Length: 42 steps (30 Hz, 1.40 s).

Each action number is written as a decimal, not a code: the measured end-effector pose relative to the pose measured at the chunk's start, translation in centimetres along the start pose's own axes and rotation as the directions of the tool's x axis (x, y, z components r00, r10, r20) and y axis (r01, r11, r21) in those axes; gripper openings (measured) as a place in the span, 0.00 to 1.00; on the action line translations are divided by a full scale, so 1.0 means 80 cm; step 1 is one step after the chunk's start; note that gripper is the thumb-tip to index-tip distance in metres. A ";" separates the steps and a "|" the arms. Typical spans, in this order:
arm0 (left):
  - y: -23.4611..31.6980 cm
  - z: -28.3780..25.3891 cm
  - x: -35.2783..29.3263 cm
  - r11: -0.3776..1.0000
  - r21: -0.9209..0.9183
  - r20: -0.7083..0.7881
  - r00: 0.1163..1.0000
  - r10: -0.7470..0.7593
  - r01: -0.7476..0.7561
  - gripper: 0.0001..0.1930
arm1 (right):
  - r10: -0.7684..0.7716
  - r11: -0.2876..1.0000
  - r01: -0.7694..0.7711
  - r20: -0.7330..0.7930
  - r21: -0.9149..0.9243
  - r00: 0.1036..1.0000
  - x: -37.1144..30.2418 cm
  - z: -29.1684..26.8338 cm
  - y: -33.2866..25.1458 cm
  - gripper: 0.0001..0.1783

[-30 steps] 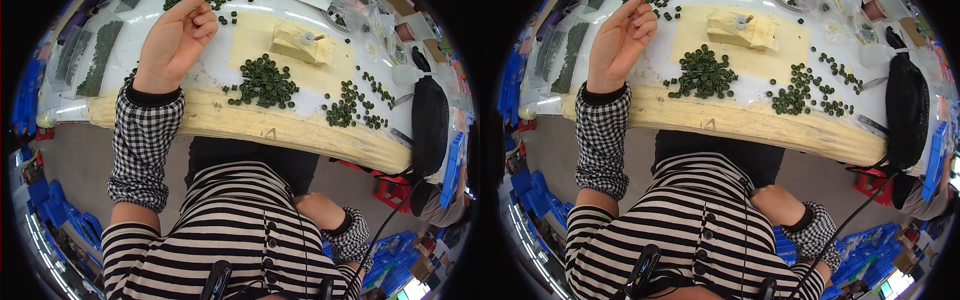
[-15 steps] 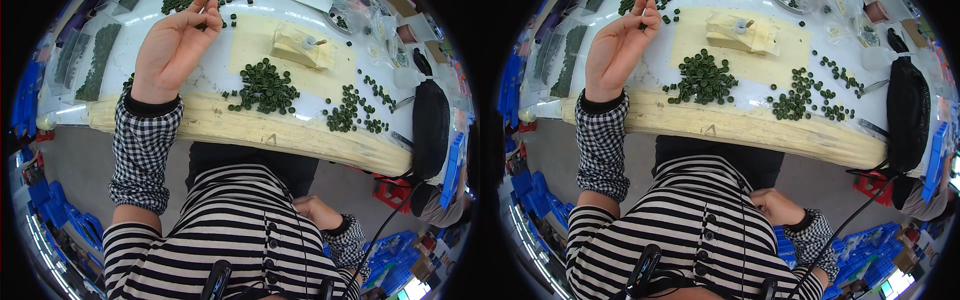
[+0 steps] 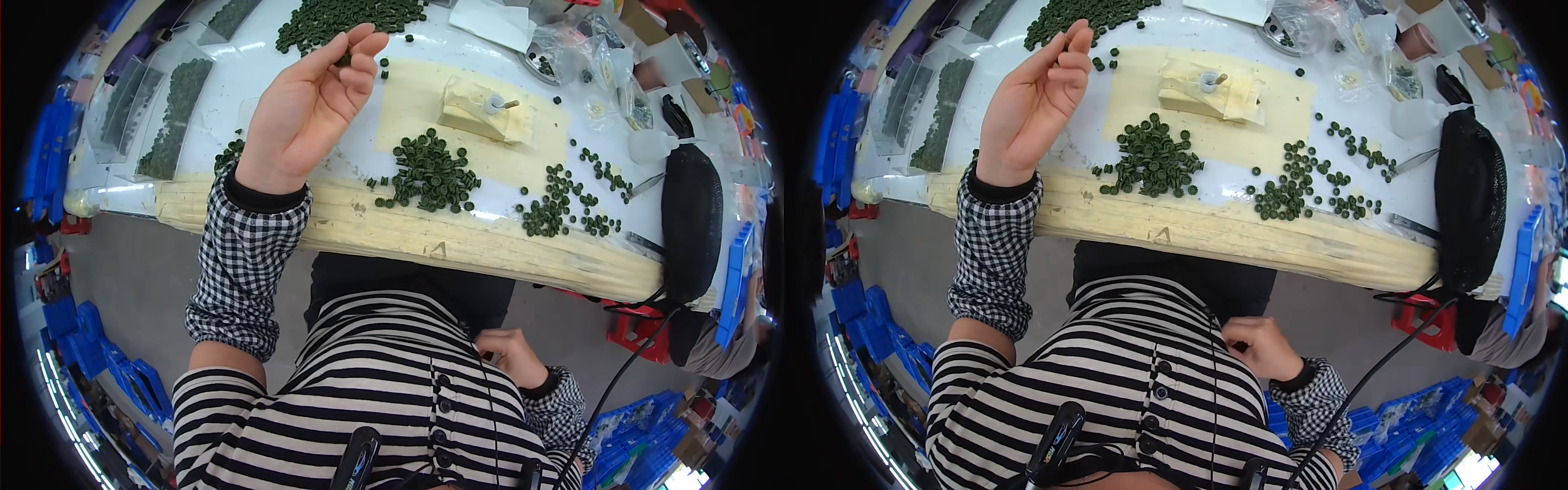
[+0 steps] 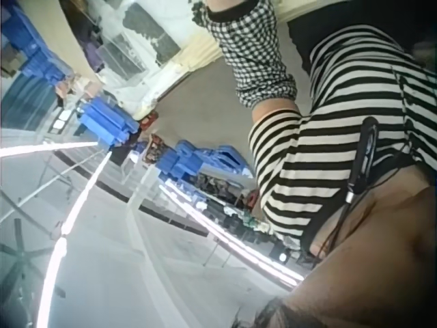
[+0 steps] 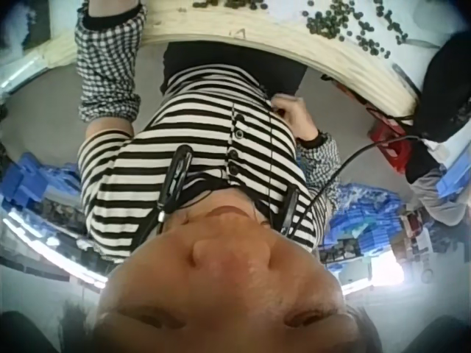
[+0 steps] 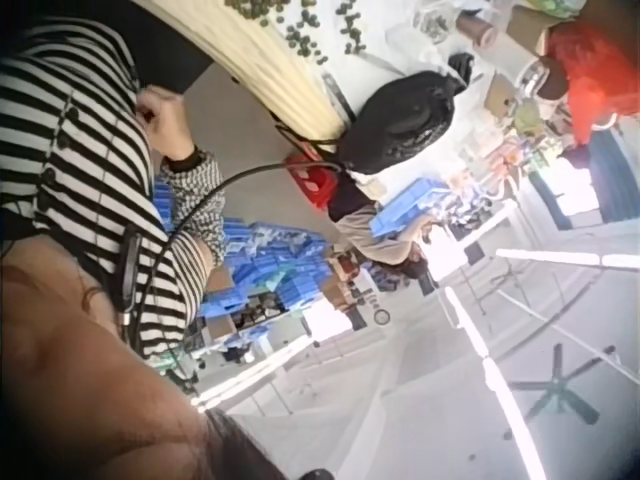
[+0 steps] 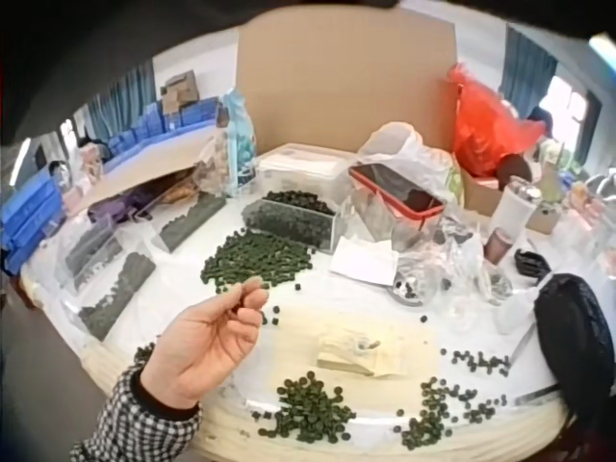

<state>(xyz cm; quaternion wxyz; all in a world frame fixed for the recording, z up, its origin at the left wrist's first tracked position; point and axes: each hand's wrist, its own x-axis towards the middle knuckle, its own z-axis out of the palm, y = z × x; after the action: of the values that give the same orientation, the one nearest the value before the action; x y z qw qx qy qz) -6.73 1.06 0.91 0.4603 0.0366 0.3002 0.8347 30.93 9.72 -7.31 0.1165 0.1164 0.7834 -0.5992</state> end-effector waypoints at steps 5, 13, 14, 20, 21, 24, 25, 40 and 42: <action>-0.005 -0.015 -0.009 0.987 0.155 0.165 0.984 -0.069 0.043 0.21 | 0.054 0.908 -0.145 -0.232 -0.394 0.971 0.001 -0.019 -0.004 0.03; -0.020 0.012 -0.041 0.949 0.264 0.140 0.967 -0.213 0.171 0.17 | -0.184 0.828 0.006 -0.260 -0.561 0.948 0.020 -0.073 -0.110 0.07; -0.024 0.016 -0.045 0.948 0.261 0.153 0.961 -0.228 0.183 0.16 | -0.270 0.838 0.059 -0.318 -0.543 0.909 0.031 -0.077 -0.117 0.07; -0.030 0.040 -0.040 0.909 0.357 0.137 0.950 -0.279 0.215 0.16 | -0.603 0.763 0.234 -0.531 -0.603 0.595 0.096 -0.100 -0.186 0.08; -0.029 0.042 -0.037 0.905 0.369 0.140 0.950 -0.279 0.211 0.16 | -0.627 0.751 0.251 -0.541 -0.610 0.561 0.105 -0.107 -0.196 0.08; -0.029 0.045 -0.024 0.895 0.392 0.136 0.948 -0.287 0.215 0.15 | -0.724 0.663 0.280 -0.500 -0.694 0.475 0.134 -0.133 -0.218 0.07; -0.028 0.044 -0.021 0.901 0.370 0.151 0.942 -0.300 0.227 0.15 | -0.757 0.624 0.285 -0.472 -0.728 0.452 0.145 -0.142 -0.223 0.07; -0.031 0.020 -0.017 0.921 0.278 0.134 0.938 -0.319 0.273 0.14 | -0.641 0.702 0.215 -0.470 -0.679 0.606 0.197 -0.155 -0.172 0.08; -0.032 0.021 -0.018 0.924 0.281 0.140 0.941 -0.307 0.259 0.14 | -0.644 0.695 0.217 -0.459 -0.685 0.612 0.197 -0.155 -0.171 0.09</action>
<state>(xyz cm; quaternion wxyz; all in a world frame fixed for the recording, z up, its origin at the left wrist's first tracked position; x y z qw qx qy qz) -3.44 1.73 1.21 0.5929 0.1284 0.3654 0.7060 11.08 18.87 3.24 -0.3007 0.0806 0.9131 -0.2633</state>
